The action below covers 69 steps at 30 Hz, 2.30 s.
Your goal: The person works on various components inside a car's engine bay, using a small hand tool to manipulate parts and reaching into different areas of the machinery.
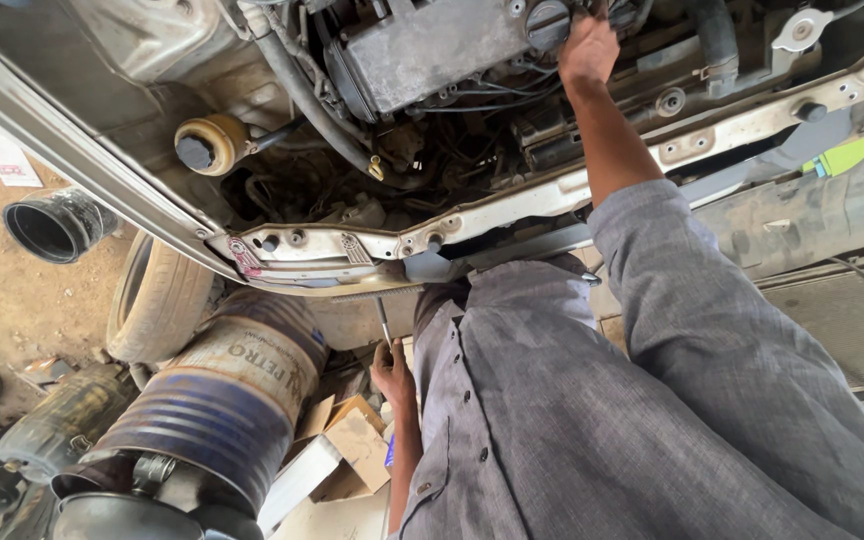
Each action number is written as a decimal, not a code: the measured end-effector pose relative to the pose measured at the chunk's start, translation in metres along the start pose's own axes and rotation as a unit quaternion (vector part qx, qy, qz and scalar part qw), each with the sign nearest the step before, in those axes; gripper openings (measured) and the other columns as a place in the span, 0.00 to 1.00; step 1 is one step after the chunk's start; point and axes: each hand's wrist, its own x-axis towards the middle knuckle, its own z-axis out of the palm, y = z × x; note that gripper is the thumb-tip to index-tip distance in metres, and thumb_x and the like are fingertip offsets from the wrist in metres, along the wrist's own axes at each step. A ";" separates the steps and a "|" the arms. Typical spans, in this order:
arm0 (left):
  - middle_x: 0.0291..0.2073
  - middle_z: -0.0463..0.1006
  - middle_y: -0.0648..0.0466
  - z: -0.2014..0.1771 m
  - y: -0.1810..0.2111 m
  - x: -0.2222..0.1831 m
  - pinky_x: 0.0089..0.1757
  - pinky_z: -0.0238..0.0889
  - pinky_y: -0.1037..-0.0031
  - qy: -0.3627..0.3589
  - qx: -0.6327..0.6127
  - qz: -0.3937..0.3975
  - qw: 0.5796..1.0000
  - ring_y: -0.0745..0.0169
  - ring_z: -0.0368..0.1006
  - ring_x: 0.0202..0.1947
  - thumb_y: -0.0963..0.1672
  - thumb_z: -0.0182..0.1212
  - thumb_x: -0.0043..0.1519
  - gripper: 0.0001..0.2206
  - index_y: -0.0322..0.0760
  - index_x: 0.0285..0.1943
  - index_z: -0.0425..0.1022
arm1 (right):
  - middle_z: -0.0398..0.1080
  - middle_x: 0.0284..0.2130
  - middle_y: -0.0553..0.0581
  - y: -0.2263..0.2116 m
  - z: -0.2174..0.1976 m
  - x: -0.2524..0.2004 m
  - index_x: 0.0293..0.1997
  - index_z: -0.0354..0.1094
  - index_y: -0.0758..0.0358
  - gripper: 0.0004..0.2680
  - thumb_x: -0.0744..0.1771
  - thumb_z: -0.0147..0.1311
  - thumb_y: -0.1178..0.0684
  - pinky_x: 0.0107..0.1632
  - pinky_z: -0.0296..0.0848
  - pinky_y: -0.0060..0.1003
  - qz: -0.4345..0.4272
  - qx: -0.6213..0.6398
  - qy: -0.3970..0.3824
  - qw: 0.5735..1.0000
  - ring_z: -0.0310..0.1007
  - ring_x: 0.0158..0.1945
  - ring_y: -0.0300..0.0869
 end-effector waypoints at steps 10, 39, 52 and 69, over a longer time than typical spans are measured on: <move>0.17 0.65 0.58 0.010 -0.011 -0.010 0.25 0.50 0.70 0.035 -0.049 0.048 0.997 0.70 0.55 0.21 0.45 0.62 0.66 0.12 0.25 0.37 0.76 | 0.74 0.42 0.65 0.005 -0.075 -0.051 0.48 0.73 0.61 0.12 0.62 0.66 0.64 0.45 0.77 0.51 -0.079 0.224 0.088 0.967 0.77 0.44 0.58; 0.17 0.68 0.44 0.067 0.038 -0.051 0.27 0.58 0.63 -0.233 -0.095 0.329 0.910 0.61 0.60 0.20 0.49 0.67 0.65 0.16 0.30 0.33 0.76 | 0.75 0.38 0.58 -0.068 -0.334 -0.339 0.60 0.71 0.54 0.16 0.66 0.62 0.48 0.45 0.76 0.42 -0.371 0.070 -0.229 0.897 0.76 0.41 0.47; 0.24 0.72 0.39 0.097 0.090 -0.066 0.30 0.63 0.62 -0.320 -0.121 0.411 0.845 0.46 0.63 0.21 0.47 0.61 0.66 0.13 0.30 0.41 0.78 | 0.70 0.59 0.55 -0.011 -0.400 -0.295 0.47 0.77 0.53 0.13 0.61 0.65 0.46 0.56 0.72 0.46 -0.481 0.210 -0.187 0.831 0.70 0.59 0.51; 0.53 0.77 0.38 0.220 0.194 -0.127 0.49 0.69 0.58 -0.032 -0.137 0.489 0.861 0.40 0.73 0.52 0.47 0.62 0.67 0.19 0.30 0.62 0.73 | 0.73 0.26 0.56 0.075 -0.435 -0.117 0.48 0.72 0.57 0.09 0.70 0.56 0.45 0.31 0.71 0.44 -0.470 0.103 -0.302 0.823 0.72 0.26 0.42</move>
